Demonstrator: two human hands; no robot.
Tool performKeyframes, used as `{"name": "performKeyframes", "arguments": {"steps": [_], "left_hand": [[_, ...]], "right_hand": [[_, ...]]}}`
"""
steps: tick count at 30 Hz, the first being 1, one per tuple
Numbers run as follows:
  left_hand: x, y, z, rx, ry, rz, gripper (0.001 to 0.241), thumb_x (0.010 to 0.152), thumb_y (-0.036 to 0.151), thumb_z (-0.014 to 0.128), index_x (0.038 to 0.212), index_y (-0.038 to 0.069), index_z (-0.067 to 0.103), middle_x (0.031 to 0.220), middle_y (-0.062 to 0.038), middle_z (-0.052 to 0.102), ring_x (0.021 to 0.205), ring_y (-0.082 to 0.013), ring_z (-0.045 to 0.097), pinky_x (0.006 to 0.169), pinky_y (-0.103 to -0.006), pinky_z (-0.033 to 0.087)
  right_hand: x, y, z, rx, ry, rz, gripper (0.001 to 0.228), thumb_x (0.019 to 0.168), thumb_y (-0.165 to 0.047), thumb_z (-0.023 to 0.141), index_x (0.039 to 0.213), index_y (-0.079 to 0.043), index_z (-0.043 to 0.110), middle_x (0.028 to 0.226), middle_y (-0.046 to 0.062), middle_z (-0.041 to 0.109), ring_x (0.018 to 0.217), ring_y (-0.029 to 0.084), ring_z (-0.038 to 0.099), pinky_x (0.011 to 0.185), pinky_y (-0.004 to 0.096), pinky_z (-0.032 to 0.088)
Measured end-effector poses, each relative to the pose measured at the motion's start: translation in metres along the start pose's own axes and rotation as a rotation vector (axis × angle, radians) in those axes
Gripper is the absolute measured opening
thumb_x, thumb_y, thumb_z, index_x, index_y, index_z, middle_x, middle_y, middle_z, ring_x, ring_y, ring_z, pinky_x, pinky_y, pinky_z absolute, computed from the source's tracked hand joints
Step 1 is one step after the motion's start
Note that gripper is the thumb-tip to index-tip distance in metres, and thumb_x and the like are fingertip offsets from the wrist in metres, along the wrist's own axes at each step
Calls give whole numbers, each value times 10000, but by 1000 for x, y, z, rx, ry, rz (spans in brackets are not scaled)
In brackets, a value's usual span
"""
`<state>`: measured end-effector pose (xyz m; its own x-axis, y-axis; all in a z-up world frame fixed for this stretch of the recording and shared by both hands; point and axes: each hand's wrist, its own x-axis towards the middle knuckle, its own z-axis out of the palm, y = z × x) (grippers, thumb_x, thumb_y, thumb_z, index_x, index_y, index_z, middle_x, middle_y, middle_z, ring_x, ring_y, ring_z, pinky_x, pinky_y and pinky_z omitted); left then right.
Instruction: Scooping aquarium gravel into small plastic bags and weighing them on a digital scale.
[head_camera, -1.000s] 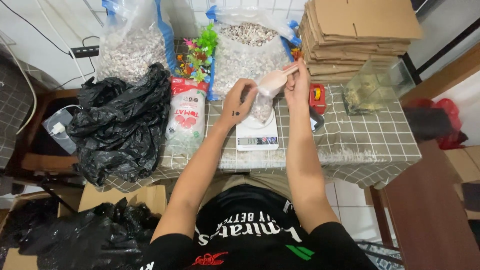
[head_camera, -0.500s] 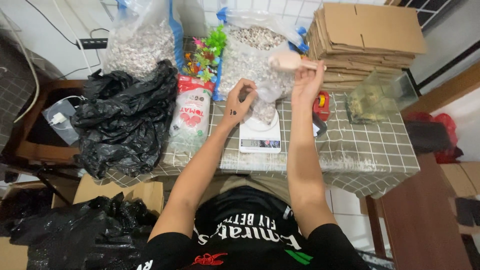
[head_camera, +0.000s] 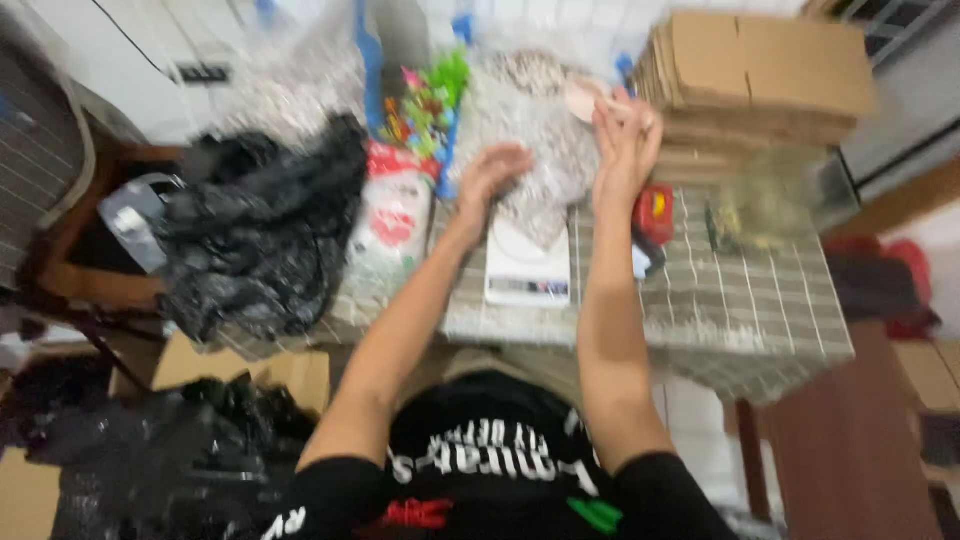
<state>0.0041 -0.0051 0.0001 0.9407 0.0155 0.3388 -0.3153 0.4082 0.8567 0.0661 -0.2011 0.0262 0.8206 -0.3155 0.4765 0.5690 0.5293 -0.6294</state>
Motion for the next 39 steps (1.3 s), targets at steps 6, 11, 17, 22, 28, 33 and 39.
{"name": "performKeyframes", "arguments": {"steps": [6,11,17,22,28,33,39], "left_hand": [[6,-8,-9,-132,16,-64,372,926,309,613,1211,71,634,1194,-158,736,1063,-282,749,947,-331,525],[4,5,-8,109,-41,114,286,1006,271,605,1199,62,634,1141,-140,742,969,-226,755,844,-293,562],[-8,7,5,679,-135,471,291,996,2,507,1268,67,587,882,-19,638,675,-99,548,575,-224,453],[-18,18,9,841,-199,458,318,1049,268,561,1306,88,607,982,-53,652,834,-182,615,751,-335,503],[-12,17,9,844,-183,449,312,1058,240,513,1290,64,625,962,-58,660,808,-184,601,726,-337,474],[-15,16,6,917,-63,357,275,1051,245,456,1179,96,648,691,2,642,577,-156,549,557,-329,396],[-20,27,8,1001,-233,286,412,996,433,540,1249,116,616,633,1,489,568,-164,463,561,-328,338]], "right_hand": [[-5,-12,-26,88,264,147,388,949,-396,637,1167,-81,576,1292,317,697,591,177,657,472,230,469],[4,-1,-53,247,142,59,292,1025,-330,602,1159,-75,642,1076,231,748,450,86,434,410,224,367],[-3,-10,-39,107,131,149,315,1037,-317,570,1168,-38,638,838,116,741,423,68,397,415,221,348],[-14,-11,-20,49,-25,243,276,1070,-279,553,1182,-48,656,864,92,732,456,39,373,402,180,275],[-14,-18,-5,-46,-24,261,365,1051,-281,575,1298,-17,620,857,98,728,448,24,432,396,162,301],[-18,-26,-3,-62,-14,245,460,1034,-324,580,1363,-4,601,864,94,735,439,28,420,405,170,304],[-18,-18,-3,-170,-57,258,435,1042,-309,580,1356,-10,616,855,80,724,414,7,364,375,155,254]]}}
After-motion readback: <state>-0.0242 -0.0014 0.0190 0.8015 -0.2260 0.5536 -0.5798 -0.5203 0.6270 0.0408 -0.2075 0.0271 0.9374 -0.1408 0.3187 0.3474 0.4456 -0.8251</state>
